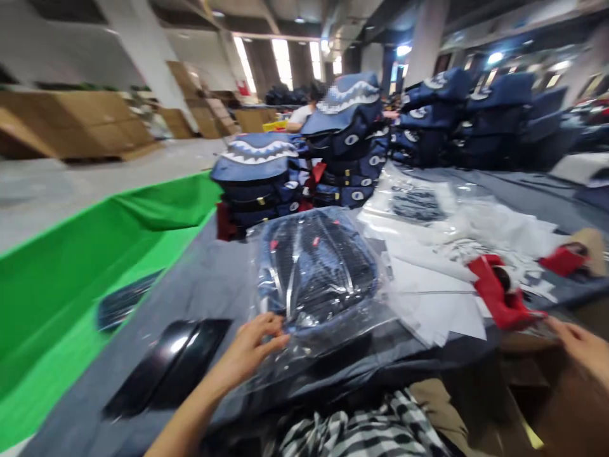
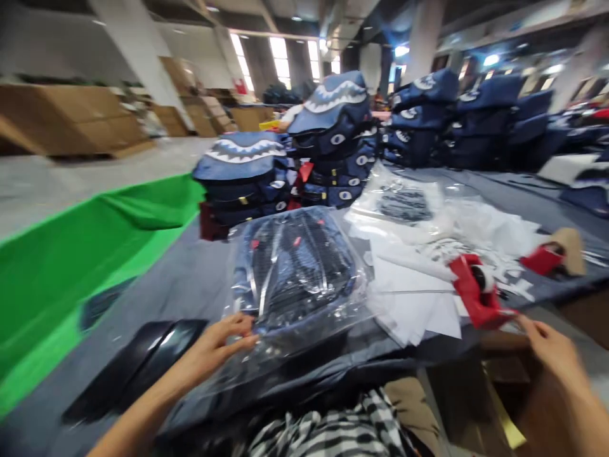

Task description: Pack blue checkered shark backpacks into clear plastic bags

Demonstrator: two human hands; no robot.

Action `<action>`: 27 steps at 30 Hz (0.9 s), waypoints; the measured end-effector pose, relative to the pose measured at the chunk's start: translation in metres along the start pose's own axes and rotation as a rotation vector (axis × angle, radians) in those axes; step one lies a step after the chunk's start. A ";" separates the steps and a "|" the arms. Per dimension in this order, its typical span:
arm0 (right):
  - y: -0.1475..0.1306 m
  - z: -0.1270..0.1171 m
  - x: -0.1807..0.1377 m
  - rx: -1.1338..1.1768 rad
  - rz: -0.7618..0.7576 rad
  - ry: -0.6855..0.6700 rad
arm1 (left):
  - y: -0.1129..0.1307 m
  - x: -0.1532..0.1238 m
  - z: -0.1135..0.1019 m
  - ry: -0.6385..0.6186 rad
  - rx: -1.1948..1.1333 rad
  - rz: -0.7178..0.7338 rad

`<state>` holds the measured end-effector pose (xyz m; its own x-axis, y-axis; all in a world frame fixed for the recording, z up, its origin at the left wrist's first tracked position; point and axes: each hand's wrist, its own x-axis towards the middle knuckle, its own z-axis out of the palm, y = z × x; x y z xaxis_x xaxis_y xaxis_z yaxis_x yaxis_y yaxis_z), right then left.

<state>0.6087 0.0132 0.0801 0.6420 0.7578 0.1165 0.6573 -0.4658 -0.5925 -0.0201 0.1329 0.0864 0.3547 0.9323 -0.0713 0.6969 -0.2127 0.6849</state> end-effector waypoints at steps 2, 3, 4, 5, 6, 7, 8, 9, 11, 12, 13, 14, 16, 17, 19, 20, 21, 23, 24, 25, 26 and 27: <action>0.018 -0.021 -0.012 0.032 0.124 0.083 | -0.009 0.004 0.001 -0.006 0.000 -0.034; 0.021 -0.024 -0.015 0.070 0.159 0.114 | -0.011 0.005 0.001 -0.016 0.004 -0.052; 0.021 -0.023 -0.015 0.110 0.178 0.140 | -0.012 0.006 0.002 -0.029 0.008 -0.070; 0.019 -0.020 -0.013 0.147 0.189 0.159 | -0.011 0.006 0.002 -0.040 0.013 -0.087; 0.016 -0.016 -0.011 0.177 0.197 0.173 | -0.010 0.006 0.002 -0.046 0.020 -0.104; 0.012 -0.013 -0.007 0.201 0.201 0.180 | -0.008 0.005 0.002 -0.053 0.026 -0.116; 0.009 -0.011 -0.003 0.219 0.208 0.182 | -0.006 0.005 0.002 -0.057 0.031 -0.122; 0.006 -0.010 0.000 0.228 0.215 0.179 | -0.004 0.005 0.001 -0.058 0.034 -0.124; 0.003 -0.009 0.007 0.227 0.229 0.165 | -0.001 0.005 0.000 -0.064 0.038 -0.115; 0.002 -0.009 0.010 0.222 0.234 0.158 | -0.001 0.005 0.000 -0.068 0.040 -0.110; 0.000 -0.009 0.013 0.220 0.236 0.152 | -0.001 0.006 -0.001 -0.070 0.044 -0.108; -0.001 -0.009 0.016 0.222 0.237 0.145 | -0.001 0.006 -0.001 -0.073 0.049 -0.109; -0.004 -0.009 0.021 0.231 0.237 0.131 | -0.003 0.007 -0.001 -0.073 0.058 -0.110; -0.005 -0.009 0.022 0.237 0.236 0.126 | -0.004 0.007 -0.001 -0.066 0.058 -0.109; -0.007 -0.013 0.020 0.250 0.225 0.129 | -0.005 0.007 -0.001 -0.054 0.048 -0.105; -0.007 -0.016 0.016 0.261 0.217 0.140 | -0.006 0.007 -0.001 -0.051 0.040 -0.104; -0.006 -0.019 0.010 0.276 0.213 0.155 | -0.006 0.007 0.000 -0.052 0.034 -0.105; 0.000 -0.023 -0.007 0.326 0.230 0.181 | -0.007 0.007 -0.001 -0.068 0.025 -0.109; 0.003 -0.022 -0.016 0.366 0.255 0.191 | -0.008 0.007 -0.001 -0.076 0.020 -0.112; 0.006 -0.018 -0.025 0.420 0.285 0.202 | -0.009 0.007 -0.001 -0.081 0.014 -0.111; 0.008 -0.012 -0.033 0.494 0.313 0.211 | -0.010 0.008 -0.001 -0.083 0.009 -0.109; 0.007 -0.002 -0.041 0.581 0.331 0.216 | -0.012 0.008 -0.001 -0.082 0.004 -0.106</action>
<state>0.5882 -0.0222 0.0729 0.8753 0.4829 -0.0236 0.1348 -0.2908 -0.9472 -0.0257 0.1431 0.0782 0.3288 0.9225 -0.2024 0.7356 -0.1158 0.6674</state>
